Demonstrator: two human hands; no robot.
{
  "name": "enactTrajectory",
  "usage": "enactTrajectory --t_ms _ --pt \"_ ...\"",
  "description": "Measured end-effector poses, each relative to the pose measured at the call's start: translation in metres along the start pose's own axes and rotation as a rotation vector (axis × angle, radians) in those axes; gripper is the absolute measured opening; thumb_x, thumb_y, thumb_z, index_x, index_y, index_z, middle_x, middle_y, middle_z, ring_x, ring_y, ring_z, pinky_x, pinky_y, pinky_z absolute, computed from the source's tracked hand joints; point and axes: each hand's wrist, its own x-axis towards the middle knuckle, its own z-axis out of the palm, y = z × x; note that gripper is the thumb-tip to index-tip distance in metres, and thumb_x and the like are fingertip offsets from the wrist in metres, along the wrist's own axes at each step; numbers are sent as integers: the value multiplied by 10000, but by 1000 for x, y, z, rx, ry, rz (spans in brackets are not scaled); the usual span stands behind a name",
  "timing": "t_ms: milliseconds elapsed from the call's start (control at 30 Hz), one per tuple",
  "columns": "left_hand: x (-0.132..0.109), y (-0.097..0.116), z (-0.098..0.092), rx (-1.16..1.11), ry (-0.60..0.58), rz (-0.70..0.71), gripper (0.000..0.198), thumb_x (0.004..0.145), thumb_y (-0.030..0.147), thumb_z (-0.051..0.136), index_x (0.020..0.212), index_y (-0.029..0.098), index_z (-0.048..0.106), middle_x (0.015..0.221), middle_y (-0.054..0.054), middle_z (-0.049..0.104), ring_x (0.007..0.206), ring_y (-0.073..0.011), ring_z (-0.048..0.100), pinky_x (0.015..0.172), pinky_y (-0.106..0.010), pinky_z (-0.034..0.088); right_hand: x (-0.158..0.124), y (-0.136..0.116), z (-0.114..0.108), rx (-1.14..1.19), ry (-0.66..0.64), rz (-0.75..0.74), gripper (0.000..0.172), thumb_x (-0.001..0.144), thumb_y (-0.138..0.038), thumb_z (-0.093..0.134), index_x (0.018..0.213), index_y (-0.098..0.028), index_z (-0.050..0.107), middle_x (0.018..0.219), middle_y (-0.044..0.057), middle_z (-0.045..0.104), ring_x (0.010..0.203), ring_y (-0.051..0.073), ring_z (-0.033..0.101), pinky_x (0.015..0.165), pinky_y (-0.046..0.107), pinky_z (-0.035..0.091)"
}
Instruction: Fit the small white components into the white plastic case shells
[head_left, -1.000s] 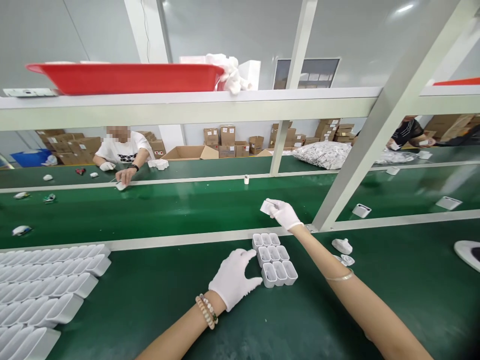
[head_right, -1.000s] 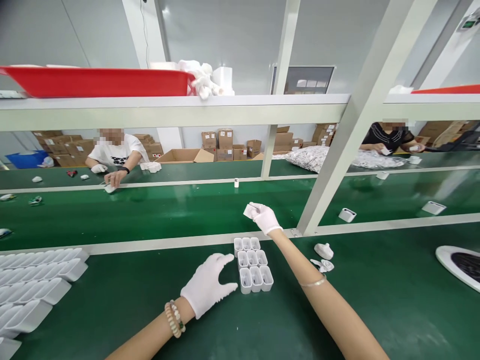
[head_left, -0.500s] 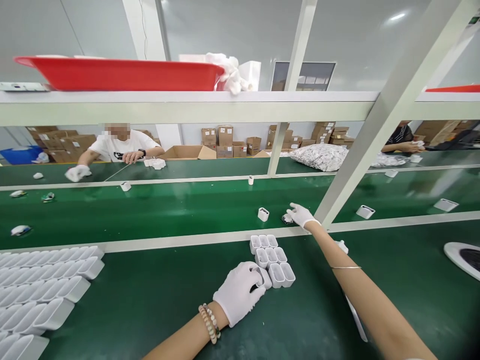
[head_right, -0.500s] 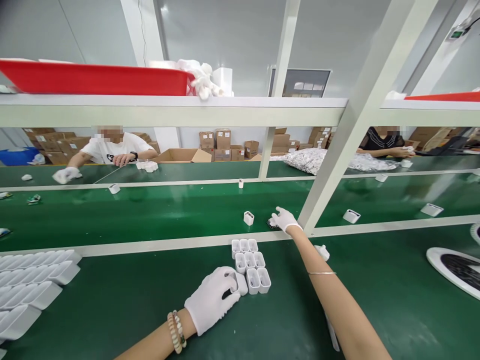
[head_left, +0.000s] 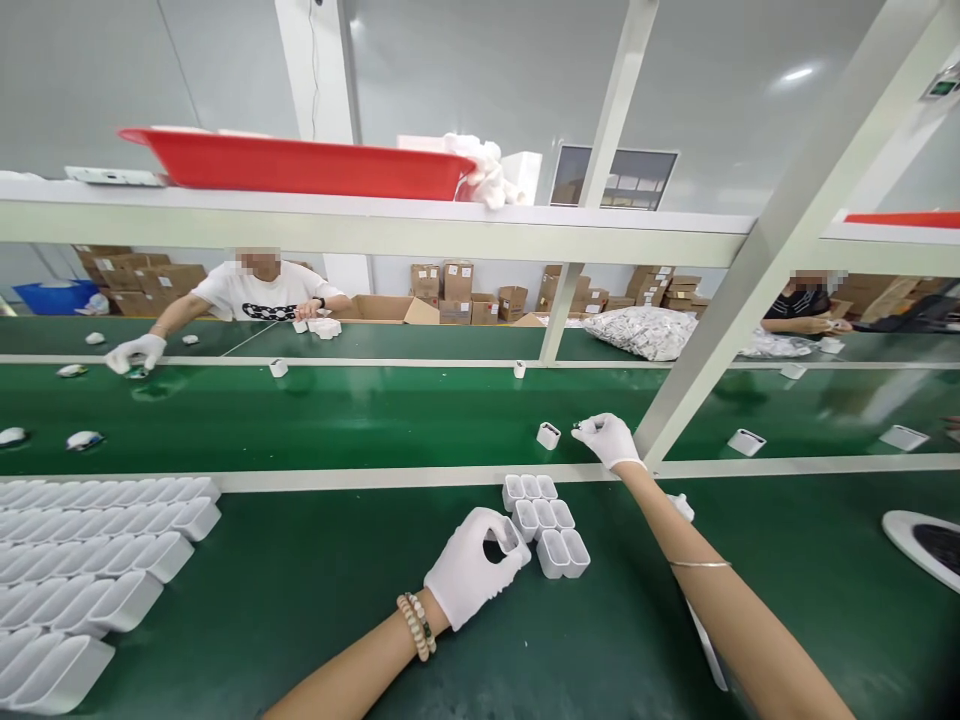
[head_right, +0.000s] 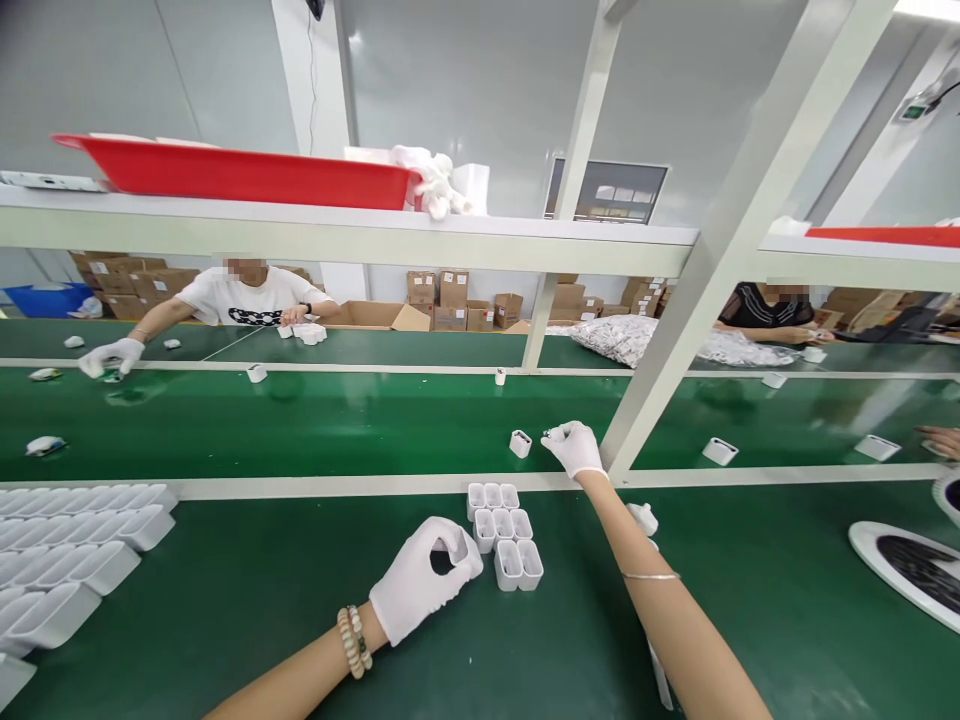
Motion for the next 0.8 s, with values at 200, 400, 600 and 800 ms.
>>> enactTrajectory --t_ms 200,400,600,800 --pt "8 21 -4 -229 142 -98 282 725 150 694 790 205 425 763 31 576 690 -116 605 724 -301 549 -30 -51 -3 513 -222 -14 545 825 -463 713 1250 -170 538 778 -26 621 596 119 586 530 262 490" --pt "19 65 -40 -120 160 -63 243 735 176 673 853 198 461 795 23 577 724 -121 612 632 -254 543 -72 -98 7 857 -462 11 614 635 -608 788 1071 -194 663 655 -54 547 427 60 383 387 226 281" --pt "18 86 -67 144 188 -44 357 707 123 656 1033 195 530 1019 -63 599 921 -198 637 520 -203 553 -113 -129 0 1016 -695 146 460 711 -572 763 976 -200 709 656 -43 523 449 61 394 387 219 355" --pt "18 87 -76 252 166 -113 473 715 121 656 1165 221 548 1131 -92 565 957 -228 616 467 -212 566 -127 -143 -21 1079 -831 233 530 701 -337 824 1189 -232 646 1002 43 678 729 156 677 677 318 590"
